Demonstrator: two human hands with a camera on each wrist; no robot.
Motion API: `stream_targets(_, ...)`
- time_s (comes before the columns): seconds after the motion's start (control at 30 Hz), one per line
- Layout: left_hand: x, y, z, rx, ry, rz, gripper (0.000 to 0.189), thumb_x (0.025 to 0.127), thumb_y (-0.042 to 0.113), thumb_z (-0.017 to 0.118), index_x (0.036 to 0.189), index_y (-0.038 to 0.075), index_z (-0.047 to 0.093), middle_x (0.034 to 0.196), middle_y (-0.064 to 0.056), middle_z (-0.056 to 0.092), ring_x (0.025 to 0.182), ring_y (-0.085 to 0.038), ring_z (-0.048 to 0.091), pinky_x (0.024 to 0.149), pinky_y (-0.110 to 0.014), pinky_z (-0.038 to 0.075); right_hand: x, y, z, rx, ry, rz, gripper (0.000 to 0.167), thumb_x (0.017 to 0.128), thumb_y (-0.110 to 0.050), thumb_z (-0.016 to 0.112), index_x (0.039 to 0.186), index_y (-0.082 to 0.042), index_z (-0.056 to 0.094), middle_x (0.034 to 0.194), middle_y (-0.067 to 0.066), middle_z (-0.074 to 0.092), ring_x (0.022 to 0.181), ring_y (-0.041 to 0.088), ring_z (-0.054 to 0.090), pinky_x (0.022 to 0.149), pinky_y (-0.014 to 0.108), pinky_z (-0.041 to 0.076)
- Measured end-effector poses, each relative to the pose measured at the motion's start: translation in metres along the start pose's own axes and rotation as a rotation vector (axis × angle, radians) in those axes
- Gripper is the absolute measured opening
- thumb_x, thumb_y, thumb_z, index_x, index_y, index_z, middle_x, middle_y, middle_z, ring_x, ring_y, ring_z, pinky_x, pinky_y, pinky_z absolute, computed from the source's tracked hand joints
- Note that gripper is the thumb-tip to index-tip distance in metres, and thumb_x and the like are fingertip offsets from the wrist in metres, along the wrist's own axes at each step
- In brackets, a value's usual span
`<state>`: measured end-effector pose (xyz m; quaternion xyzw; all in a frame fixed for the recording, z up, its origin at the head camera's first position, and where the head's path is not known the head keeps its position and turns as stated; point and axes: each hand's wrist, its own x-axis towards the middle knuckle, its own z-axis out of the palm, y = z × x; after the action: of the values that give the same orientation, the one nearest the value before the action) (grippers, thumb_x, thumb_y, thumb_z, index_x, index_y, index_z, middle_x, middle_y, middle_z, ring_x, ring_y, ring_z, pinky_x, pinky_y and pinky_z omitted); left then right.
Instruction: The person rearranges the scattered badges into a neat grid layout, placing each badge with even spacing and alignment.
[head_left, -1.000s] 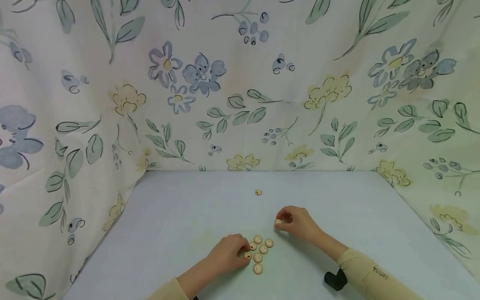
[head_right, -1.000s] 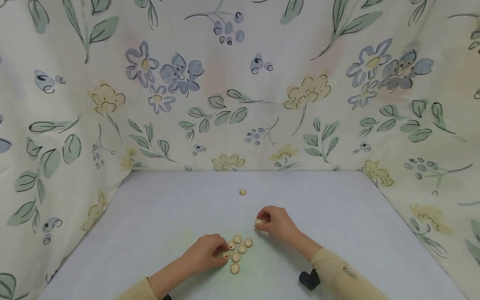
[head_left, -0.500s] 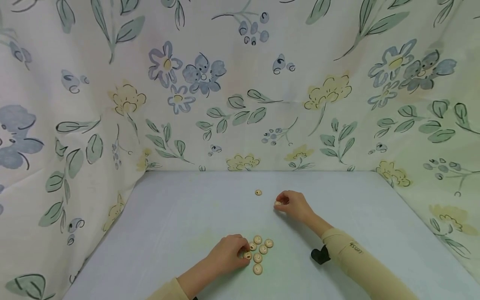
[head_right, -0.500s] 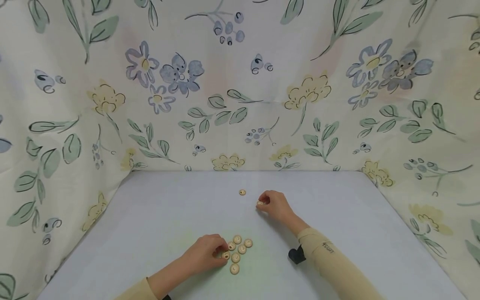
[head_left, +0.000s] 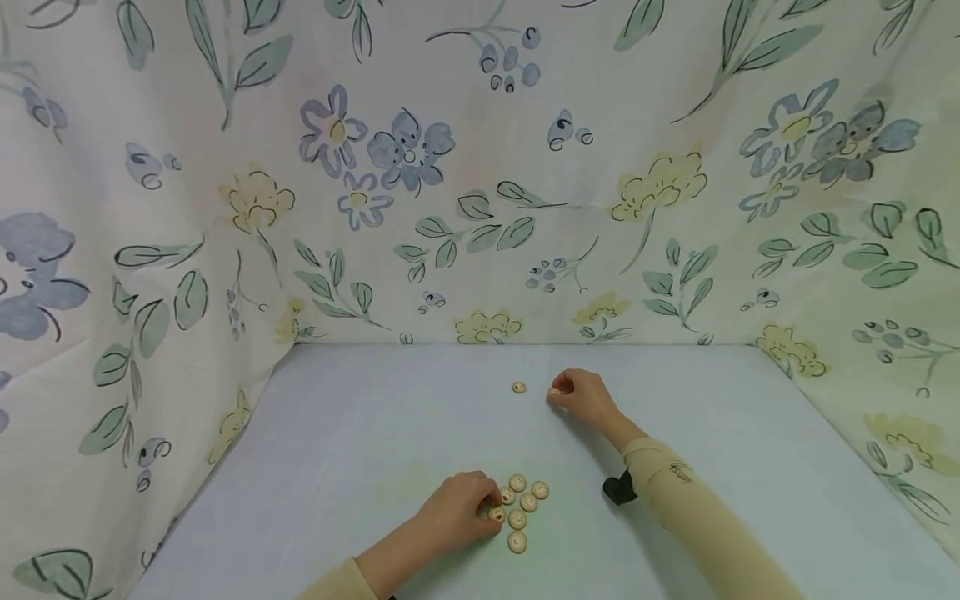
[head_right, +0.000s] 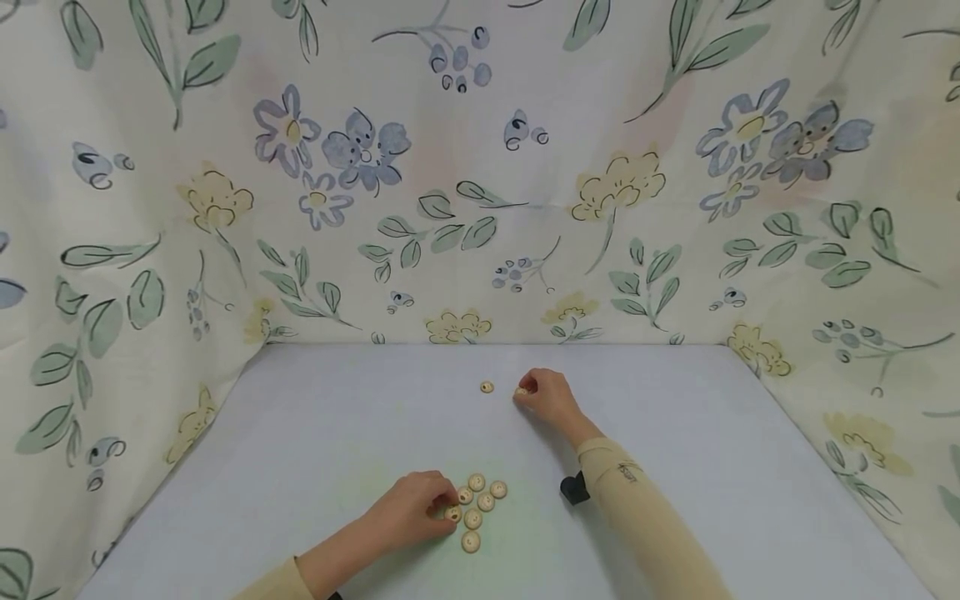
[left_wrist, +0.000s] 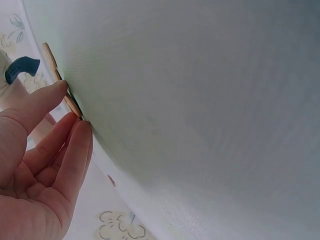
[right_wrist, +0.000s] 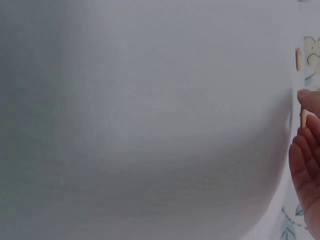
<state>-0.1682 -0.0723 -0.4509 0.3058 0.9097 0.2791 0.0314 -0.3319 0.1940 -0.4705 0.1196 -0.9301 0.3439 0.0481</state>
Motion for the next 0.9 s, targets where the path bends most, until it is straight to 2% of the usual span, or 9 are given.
stream_targets(0.4,-0.0002,0.0004,0.0002,-0.004,0.001,-0.006,0.015,0.074,0.011,0.08,0.086,0.01,0.07,0.074,0.01,0.054,0.065,0.0,0.043,0.061,-0.018,0.041,0.0089,-0.0021,0.004,-0.025,0.013,0.013,0.016,0.084,-0.012,0.073,0.093,0.0,0.067,0.085,0.007,0.063,0.081,0.022,0.057,0.075,0.038,0.047)
stream_targets(0.63,0.0007,0.0005,0.0016,0.004,-0.014,-0.026,0.016,0.074,0.013,0.08,0.087,0.01,0.07,0.074,0.011,0.054,0.065,0.0,0.043,0.062,-0.018,0.041,0.0092,-0.0022,0.0054,-0.009,0.002,0.058,0.017,0.085,-0.014,0.073,0.094,-0.001,0.066,0.087,0.008,0.062,0.084,0.023,0.056,0.078,0.039,0.046)
stream_targets(0.9,0.0008,0.0,0.0007,0.005,-0.014,-0.021,0.016,0.074,0.012,0.08,0.086,0.01,0.07,0.074,0.011,0.054,0.065,0.001,0.043,0.061,-0.018,0.041,0.0109,-0.0003,0.0053,-0.003,0.0,0.068,0.019,0.085,-0.016,0.074,0.095,-0.002,0.065,0.087,0.007,0.061,0.083,0.022,0.055,0.076,0.038,0.045)
